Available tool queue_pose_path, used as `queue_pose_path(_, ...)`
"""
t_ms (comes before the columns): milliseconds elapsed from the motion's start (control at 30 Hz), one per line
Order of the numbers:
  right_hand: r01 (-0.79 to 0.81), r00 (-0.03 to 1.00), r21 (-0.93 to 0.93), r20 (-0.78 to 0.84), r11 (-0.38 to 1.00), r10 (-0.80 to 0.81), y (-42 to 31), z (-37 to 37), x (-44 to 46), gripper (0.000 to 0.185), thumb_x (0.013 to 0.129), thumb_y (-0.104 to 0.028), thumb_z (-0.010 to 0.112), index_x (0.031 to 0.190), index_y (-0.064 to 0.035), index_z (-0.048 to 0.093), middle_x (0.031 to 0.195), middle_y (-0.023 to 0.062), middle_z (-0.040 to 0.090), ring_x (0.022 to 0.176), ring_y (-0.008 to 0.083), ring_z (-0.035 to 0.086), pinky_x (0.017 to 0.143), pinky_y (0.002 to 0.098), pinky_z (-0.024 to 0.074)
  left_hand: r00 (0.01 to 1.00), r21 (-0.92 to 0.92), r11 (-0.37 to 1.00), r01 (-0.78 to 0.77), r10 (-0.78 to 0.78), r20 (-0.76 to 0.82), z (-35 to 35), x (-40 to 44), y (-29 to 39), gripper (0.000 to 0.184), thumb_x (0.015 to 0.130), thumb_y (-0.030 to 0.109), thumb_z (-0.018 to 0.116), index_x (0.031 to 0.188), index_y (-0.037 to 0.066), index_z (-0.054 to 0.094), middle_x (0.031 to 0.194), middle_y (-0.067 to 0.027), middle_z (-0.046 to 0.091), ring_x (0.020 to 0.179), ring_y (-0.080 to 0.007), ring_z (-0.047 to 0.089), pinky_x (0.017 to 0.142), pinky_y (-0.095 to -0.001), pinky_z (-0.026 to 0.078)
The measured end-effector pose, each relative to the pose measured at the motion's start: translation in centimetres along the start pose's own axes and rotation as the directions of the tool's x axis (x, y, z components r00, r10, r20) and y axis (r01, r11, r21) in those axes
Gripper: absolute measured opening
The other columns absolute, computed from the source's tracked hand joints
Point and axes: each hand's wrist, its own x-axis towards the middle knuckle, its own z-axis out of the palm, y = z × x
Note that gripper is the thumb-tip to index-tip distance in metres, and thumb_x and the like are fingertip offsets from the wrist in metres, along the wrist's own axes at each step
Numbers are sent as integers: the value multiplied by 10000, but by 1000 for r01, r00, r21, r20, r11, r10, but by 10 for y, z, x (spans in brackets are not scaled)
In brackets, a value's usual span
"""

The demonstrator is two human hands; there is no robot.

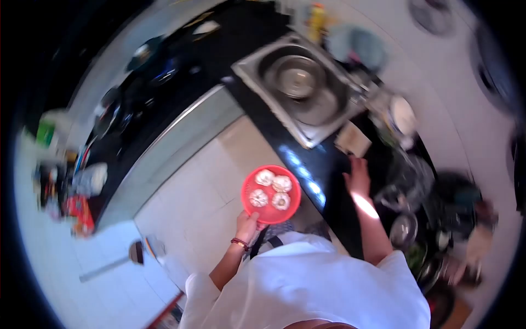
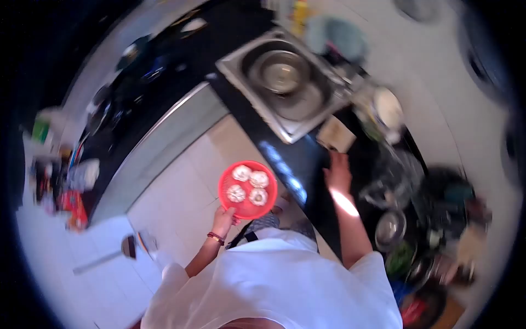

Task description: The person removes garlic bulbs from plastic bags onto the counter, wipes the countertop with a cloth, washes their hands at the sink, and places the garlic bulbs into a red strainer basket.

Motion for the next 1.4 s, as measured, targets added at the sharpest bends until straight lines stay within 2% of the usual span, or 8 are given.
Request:
queue_pose_path(167, -321, 943, -42, 76, 946, 324, -20, -68, -131, 34, 798, -62, 648, 814, -87, 630, 844, 96, 648, 740, 339, 635, 675, 424, 521, 990, 126, 992, 15, -32, 140, 4, -10, 28, 200, 909, 120, 504, 1046, -14, 561, 762, -91, 658, 520, -120, 598, 462, -236, 493)
queue_pose_path(367, -630, 771, -188, -37, 753, 636, -28, -196, -146, 216, 818, -243, 696, 729, -56, 632, 861, 106, 630, 728, 311, 632, 622, 430, 496, 961, 237, 971, -17, -50, 274, 40, -45, 93, 173, 914, 124, 502, 1011, -5, 564, 734, -81, 642, 512, -123, 588, 471, -238, 499)
queue_pose_path(467, -581, 805, -69, -193, 811, 561, -16, -215, -142, 194, 827, -238, 703, 853, -48, 677, 1113, 130, 583, 973, 315, 595, 757, 405, 496, 962, 243, 970, -32, -36, 270, 55, -65, 87, 189, 905, 154, 514, 1019, 12, 565, 735, -69, 647, 511, -119, 589, 473, -232, 489)
queue_pose_path(667, -358, 873, -217, -423, 908, 244, 21, -210, -94, 336, 801, -190, 718, 1114, -84, 656, 1330, 206, 434, 1234, 406, 425, 971, 429, 414, 970, 199, 980, -2, -46, 237, 78, -105, 69, 181, 909, 137, 510, 1007, 1, 578, 716, -72, 642, 501, -125, 588, 464, -241, 496)
queue_pose_path(767, -485, 829, -198, -416, 852, 375, 74, -186, -68, 318, 793, -186, 726, 1084, -75, 663, 1261, 193, 495, 1193, 373, 473, 957, 430, 421, 982, 159, 987, -4, -26, 185, 80, -128, 54, 187, 904, 137, 514, 1014, -1, 576, 723, -78, 646, 498, -129, 590, 466, -243, 497)
queue_pose_path(1033, -61, 730, 505, -565, 861, 384, 19, -258, -45, 204, 761, 0, 715, 959, -28, 673, 936, 92, 612, 761, 183, 615, 703, 273, 492, 999, 22, 1000, 2, -3, 36, 60, -169, 15, 162, 887, 169, 540, 966, 30, 561, 705, -56, 639, 502, -125, 582, 482, -241, 482)
queue_pose_path(1200, -275, 793, 300, -466, 913, 392, 60, -219, -62, 398, 743, 122, 546, 1037, -104, 692, 955, 40, 584, 715, 118, 554, 653, 246, 468, 998, -61, 998, -7, 4, -56, 33, -182, -6, 163, 883, 167, 541, 966, 28, 560, 729, -63, 641, 513, -127, 585, 484, -241, 479)
queue_pose_path(1400, 2, 829, 269, -539, 963, 149, 8, -242, -98, 540, 740, 146, 546, 1204, -120, 624, 1100, 59, 537, 737, 123, 541, 648, 238, 460, 989, -191, 979, -72, 45, -141, -8, -194, -64, 166, 894, 136, 525, 992, 9, 566, 756, -77, 636, 524, -140, 585, 491, -254, 489)
